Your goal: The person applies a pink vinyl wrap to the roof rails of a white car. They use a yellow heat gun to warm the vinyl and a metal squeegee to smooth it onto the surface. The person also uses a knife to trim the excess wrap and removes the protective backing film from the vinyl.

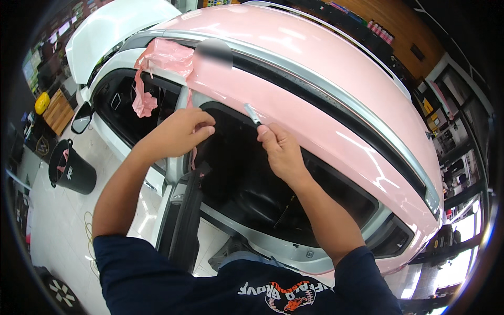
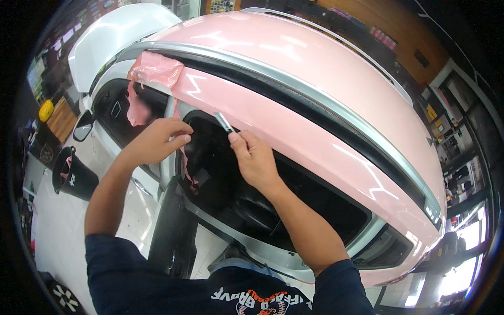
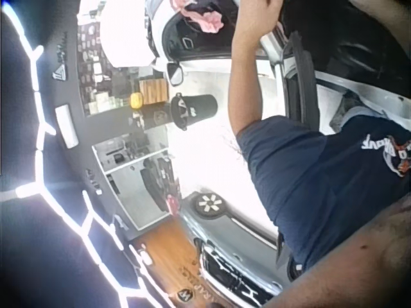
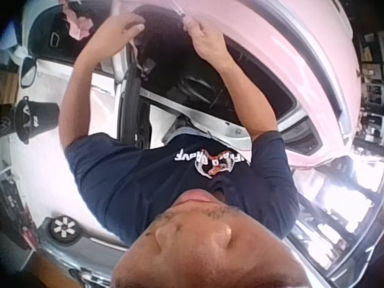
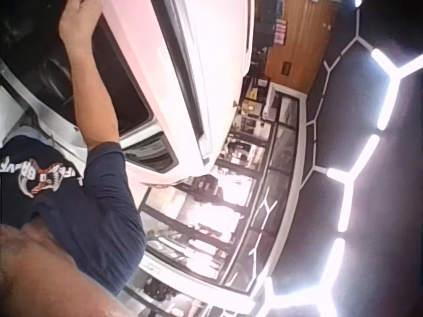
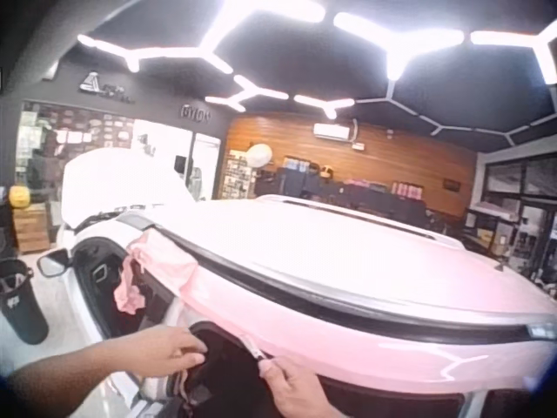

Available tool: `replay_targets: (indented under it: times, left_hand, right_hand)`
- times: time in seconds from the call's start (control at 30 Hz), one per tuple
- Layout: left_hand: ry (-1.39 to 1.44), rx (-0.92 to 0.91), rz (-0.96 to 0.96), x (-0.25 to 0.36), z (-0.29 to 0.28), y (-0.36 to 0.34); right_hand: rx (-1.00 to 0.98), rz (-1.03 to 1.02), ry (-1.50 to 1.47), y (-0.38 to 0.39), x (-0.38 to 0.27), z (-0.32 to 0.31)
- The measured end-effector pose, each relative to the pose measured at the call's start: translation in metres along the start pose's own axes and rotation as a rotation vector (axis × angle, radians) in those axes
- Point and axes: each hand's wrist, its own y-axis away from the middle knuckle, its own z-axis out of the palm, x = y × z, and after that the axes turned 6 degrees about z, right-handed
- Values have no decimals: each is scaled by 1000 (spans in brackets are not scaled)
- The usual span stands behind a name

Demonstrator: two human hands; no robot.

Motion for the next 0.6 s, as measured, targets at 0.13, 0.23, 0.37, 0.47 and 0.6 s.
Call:
replay_targets:
  times: [0.13, 0.23, 0.37, 0.47, 0.6]
  left_hand:
    - [-151, -437, -58, 6, -11, 10]
    - [-344, -425, -31, 11, -28, -4]
    - [-636, -163, 15, 70, -52, -54]
    - [-424, 389, 7, 107, -63, -77]
    - [45, 1150, 187, 163, 38, -66]
  right_hand:
    - [-9, -184, 253, -3, 15, -17]
    - [70, -521, 493, -27, 12, -6]
    - [59, -481, 770, -66, 0, 2]
    - [121, -660, 831, -88, 0, 37]
    - [15, -740, 908, -96, -2, 46]
